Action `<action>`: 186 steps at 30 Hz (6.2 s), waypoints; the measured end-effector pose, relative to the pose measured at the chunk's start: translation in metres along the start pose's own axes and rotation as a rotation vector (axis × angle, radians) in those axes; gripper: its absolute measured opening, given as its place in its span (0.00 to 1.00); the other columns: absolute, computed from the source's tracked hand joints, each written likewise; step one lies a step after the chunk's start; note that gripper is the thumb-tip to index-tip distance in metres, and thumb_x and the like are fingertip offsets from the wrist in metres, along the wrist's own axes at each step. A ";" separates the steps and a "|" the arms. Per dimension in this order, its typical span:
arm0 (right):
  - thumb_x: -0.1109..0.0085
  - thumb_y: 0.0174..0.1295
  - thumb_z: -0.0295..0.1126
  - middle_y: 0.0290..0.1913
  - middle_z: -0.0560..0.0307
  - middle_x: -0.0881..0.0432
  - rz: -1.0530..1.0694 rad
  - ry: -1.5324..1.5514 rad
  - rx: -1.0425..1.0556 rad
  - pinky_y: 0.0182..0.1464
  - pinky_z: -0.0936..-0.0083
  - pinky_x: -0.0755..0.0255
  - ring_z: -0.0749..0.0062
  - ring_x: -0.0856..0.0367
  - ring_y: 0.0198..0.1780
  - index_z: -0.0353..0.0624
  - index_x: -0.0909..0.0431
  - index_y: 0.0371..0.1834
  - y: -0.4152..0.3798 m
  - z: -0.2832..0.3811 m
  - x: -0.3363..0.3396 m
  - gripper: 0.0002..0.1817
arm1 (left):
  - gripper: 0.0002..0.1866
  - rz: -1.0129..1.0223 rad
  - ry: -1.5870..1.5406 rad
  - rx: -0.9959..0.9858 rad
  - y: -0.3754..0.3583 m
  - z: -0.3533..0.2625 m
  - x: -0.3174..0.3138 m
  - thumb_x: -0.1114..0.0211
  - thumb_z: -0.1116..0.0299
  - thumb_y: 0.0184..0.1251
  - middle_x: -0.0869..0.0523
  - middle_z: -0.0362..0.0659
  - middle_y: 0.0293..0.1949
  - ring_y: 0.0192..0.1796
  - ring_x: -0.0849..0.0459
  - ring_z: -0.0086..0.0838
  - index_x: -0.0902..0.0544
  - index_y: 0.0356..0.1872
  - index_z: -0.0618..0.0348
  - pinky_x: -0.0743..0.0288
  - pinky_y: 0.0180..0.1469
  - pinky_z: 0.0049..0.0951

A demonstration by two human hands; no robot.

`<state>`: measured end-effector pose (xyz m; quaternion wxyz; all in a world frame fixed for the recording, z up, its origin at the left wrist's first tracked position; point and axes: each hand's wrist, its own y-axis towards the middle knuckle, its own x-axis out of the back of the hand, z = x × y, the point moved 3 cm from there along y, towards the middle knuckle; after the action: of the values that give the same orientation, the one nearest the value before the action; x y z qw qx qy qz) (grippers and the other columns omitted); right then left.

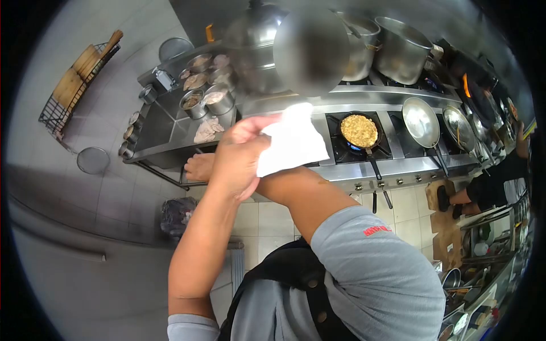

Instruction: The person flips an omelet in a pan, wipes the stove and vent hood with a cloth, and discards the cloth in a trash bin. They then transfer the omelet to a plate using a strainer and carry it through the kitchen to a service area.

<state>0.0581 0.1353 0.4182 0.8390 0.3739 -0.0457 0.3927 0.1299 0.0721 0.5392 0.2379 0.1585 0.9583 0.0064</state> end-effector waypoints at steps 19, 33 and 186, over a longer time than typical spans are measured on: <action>0.54 0.63 0.36 0.62 0.45 0.31 0.257 -1.149 0.122 0.65 0.61 0.39 0.57 0.35 0.64 0.39 0.31 0.58 0.006 -0.091 -0.013 0.22 | 0.13 1.008 1.174 0.423 0.045 -0.005 -0.073 0.40 0.65 0.61 0.14 0.44 0.42 0.45 0.18 0.29 0.16 0.43 0.61 0.28 0.49 0.30; 0.44 0.52 0.44 0.45 0.45 0.29 0.488 -0.902 0.226 0.55 0.65 0.35 0.54 0.29 0.51 0.38 0.29 0.46 0.039 -0.059 -0.014 0.23 | 0.10 0.719 1.706 -0.047 0.097 0.034 -0.018 0.40 0.73 0.49 0.15 0.55 0.33 0.38 0.16 0.44 0.15 0.33 0.62 0.25 0.42 0.39; 0.23 0.39 0.46 0.41 0.42 0.22 -1.015 -0.151 0.212 0.46 0.73 0.26 0.66 0.19 0.38 0.23 0.37 0.54 0.420 0.309 0.237 0.47 | 0.06 -0.683 0.047 -0.012 -0.099 0.080 0.380 0.38 0.69 0.64 0.19 0.37 0.27 0.22 0.24 0.18 0.22 0.40 0.55 0.33 0.18 0.18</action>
<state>-0.0029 0.2516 0.9754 0.8756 0.4591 0.1208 -0.0890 -0.1809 0.0891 0.2874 0.2052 -0.1730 0.9611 -0.0646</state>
